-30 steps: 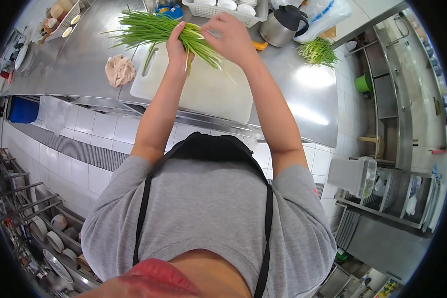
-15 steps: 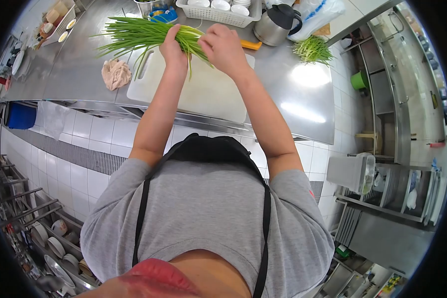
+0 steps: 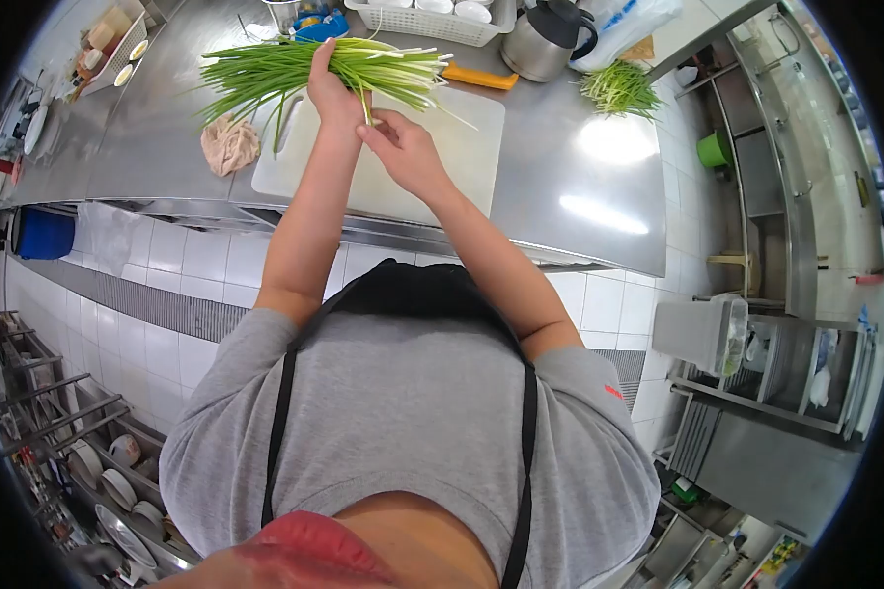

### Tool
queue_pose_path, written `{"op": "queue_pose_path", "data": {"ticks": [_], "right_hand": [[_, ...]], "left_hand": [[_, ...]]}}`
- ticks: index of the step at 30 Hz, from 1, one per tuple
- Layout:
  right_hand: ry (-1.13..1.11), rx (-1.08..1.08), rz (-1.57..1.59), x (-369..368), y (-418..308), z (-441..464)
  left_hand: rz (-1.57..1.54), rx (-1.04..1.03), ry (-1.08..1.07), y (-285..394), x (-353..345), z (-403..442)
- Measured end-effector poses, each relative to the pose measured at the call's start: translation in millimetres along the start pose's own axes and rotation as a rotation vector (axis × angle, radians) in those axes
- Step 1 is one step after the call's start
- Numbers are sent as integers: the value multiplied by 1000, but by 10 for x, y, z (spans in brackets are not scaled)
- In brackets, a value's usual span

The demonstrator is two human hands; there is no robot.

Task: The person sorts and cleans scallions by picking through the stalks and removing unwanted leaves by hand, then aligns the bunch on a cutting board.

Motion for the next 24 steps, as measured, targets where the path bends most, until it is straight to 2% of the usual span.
{"op": "queue_pose_path", "data": {"ticks": [3, 6, 8, 9, 11, 12, 14, 16, 19, 20, 24], "right_hand": [[-195, -126, -232, 53, -98, -94], [-192, -82, -201, 395, -351, -230], [-23, 62, -116, 799, -664, -135], [115, 220, -165, 983, -972, -66], [321, 395, -105, 1031, -1457, 44], [380, 477, -51, 1027, -1504, 146], [173, 552, -553, 704, -1379, 385], [-67, 656, -616, 343, -785, 613], [-395, -67, -349, 86, 27, 582], [-429, -27, -420, 57, 66, 557], [-581, 106, -595, -46, 281, 524]], "left_hand": [[-54, -1, -72, 33, -26, 29], [-101, 54, -114, 129, 40, 48], [-106, 117, -189, 150, 85, 71], [-105, 148, -183, 111, 139, 50], [-103, 218, -175, -8, 212, -7], [-115, 143, -141, -35, 288, 1], [-105, 168, -153, -153, 300, -80], [-65, 180, -183, -248, 304, -200], [-69, 233, -162, -410, 359, -334], [-62, 288, -156, -528, 514, -257], [110, 218, -42, -510, 653, -362]]}}
Point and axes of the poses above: each hand's wrist, its own z-axis towards the middle knuckle, its own x-axis out of the back of the hand, y = z × x, the point moved 9 cm from there along z, towards the middle knuckle, and after that the axes turned 4 degrees about x, right-handed, at the moved point
